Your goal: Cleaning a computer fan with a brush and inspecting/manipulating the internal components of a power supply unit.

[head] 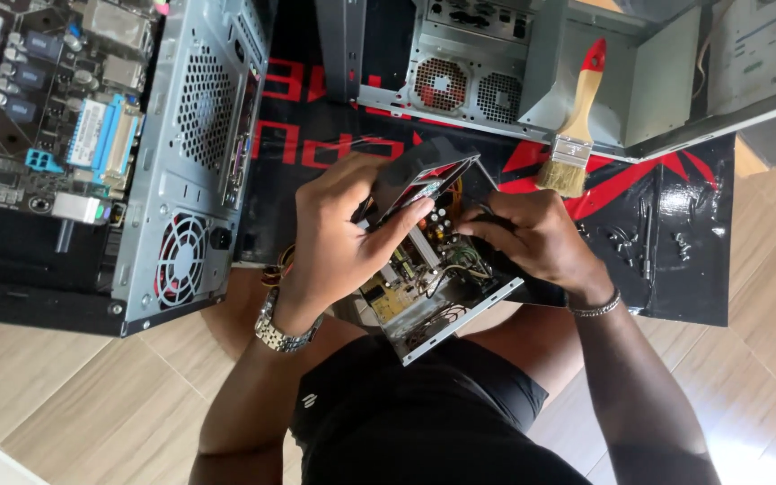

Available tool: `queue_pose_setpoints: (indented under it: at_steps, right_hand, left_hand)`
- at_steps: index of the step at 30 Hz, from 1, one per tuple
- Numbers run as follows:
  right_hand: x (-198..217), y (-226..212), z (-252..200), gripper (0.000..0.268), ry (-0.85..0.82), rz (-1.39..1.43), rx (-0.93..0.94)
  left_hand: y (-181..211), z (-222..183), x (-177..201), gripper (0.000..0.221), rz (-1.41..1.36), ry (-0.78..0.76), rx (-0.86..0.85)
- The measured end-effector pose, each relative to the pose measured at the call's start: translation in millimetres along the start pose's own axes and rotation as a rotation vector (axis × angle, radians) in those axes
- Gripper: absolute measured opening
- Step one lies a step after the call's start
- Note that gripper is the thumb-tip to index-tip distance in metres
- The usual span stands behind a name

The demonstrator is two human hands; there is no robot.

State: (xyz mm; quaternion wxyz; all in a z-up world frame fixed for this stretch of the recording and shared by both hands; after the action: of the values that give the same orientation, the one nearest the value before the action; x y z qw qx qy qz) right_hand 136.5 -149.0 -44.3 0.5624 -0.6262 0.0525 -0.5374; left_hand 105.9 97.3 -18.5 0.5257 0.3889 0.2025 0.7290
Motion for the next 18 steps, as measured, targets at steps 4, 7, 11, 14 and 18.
queue_pose_setpoints:
  at_steps: [4, 7, 11, 14, 18]
  right_hand:
    - [4.7, 0.1, 4.9, 0.015, -0.072, -0.1, 0.164]
    - [8.6, -6.8, 9.9, 0.014, -0.154, -0.171, 0.218]
    - [12.4, -11.7, 14.1, 0.016, -0.249, -0.29, 0.274]
    - [11.2, -14.1, 17.6, 0.016, -0.281, -0.189, 0.25]
    - [11.7, -11.5, 17.1, 0.015, -0.306, -0.157, 0.255]
  left_hand:
    - [-5.1, -3.0, 0.1, 0.022, -0.013, -0.004, -0.007]
    - [-6.7, -3.2, -0.5, 0.025, -0.016, 0.005, -0.019]
    - [-5.1, -2.1, 0.3, 0.025, -0.022, -0.011, -0.022]
    - [-5.3, -2.8, 0.2, 0.03, -0.023, -0.012, -0.04]
    - [-5.5, -5.3, 0.9, 0.034, -0.028, -0.002, -0.024]
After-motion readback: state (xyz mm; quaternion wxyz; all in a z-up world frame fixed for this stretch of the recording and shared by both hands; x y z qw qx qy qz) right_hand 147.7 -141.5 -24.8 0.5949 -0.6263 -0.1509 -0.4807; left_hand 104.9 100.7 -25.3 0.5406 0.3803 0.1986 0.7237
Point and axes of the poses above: each hand's wrist, its own z-axis towards the middle knuckle, its own x-axis out of the back of the hand, y = z × x, the point moved 1 cm from there along z, towards the middle knuckle, and after that the axes turned 1 degree about x, right-handed, at the moved point
